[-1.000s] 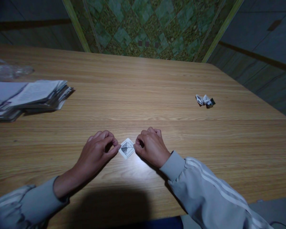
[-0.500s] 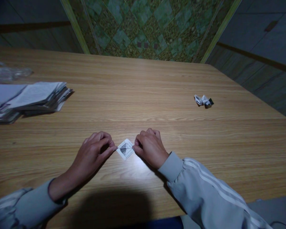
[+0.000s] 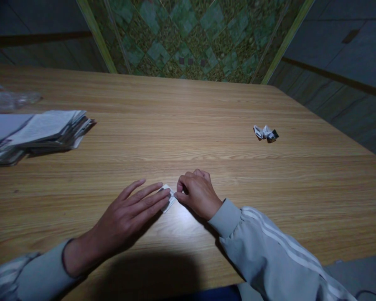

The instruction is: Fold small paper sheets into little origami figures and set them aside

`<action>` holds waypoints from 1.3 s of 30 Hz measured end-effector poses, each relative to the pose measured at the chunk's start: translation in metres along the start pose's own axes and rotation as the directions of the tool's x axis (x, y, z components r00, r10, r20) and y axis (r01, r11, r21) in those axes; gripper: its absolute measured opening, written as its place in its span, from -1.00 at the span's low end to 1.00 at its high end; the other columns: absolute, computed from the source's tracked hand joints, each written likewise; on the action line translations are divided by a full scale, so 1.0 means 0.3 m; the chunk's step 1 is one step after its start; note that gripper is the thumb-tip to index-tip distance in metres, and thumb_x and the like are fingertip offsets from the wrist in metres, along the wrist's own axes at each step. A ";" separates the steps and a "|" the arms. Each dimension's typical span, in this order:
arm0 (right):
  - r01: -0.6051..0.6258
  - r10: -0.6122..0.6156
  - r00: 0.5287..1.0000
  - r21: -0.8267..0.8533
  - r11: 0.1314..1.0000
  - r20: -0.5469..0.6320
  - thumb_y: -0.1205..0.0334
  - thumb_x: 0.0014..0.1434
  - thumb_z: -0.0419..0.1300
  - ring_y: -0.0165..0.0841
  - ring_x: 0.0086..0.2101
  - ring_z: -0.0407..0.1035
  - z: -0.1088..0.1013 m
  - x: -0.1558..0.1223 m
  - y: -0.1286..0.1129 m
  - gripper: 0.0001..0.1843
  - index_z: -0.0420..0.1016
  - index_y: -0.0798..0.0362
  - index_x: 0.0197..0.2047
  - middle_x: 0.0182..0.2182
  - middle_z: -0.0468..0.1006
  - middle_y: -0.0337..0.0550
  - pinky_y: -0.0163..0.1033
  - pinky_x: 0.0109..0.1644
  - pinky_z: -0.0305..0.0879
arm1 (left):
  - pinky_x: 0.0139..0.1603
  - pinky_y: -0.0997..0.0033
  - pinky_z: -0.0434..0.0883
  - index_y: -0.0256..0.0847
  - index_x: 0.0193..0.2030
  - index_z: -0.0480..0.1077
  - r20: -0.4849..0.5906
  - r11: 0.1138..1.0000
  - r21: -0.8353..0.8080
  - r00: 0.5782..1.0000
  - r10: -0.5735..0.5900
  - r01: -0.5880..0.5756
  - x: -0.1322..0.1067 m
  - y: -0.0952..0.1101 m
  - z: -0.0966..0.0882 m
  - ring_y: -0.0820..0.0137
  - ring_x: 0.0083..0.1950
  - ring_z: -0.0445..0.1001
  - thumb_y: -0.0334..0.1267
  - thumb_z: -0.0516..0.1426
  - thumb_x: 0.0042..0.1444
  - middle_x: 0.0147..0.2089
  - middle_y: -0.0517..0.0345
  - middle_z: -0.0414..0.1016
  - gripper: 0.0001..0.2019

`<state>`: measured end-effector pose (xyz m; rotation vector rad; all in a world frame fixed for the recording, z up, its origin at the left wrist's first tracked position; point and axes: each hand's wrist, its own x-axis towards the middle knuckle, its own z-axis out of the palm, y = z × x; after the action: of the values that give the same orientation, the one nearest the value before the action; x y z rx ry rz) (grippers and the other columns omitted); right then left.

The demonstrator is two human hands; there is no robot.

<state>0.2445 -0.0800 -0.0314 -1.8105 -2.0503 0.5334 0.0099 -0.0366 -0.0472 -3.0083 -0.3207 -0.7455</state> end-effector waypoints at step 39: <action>0.153 -0.160 0.986 -0.125 0.980 -0.052 0.35 0.28 0.21 -0.28 -0.21 0.28 0.030 0.005 -0.025 -0.96 0.48 0.05 -0.24 -0.31 0.51 -0.18 -0.18 -0.09 0.05 | 0.41 -0.10 0.05 -0.08 0.41 0.19 0.247 0.982 0.030 0.950 -0.189 0.188 -0.062 -0.041 0.036 0.15 0.41 0.27 -0.42 -0.01 0.35 0.38 0.05 0.34 -0.49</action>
<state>0.2335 -0.0797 -0.0355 -1.6883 -2.2010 0.3120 -0.0038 -0.0272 -0.0658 -3.0980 -0.6244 -0.3698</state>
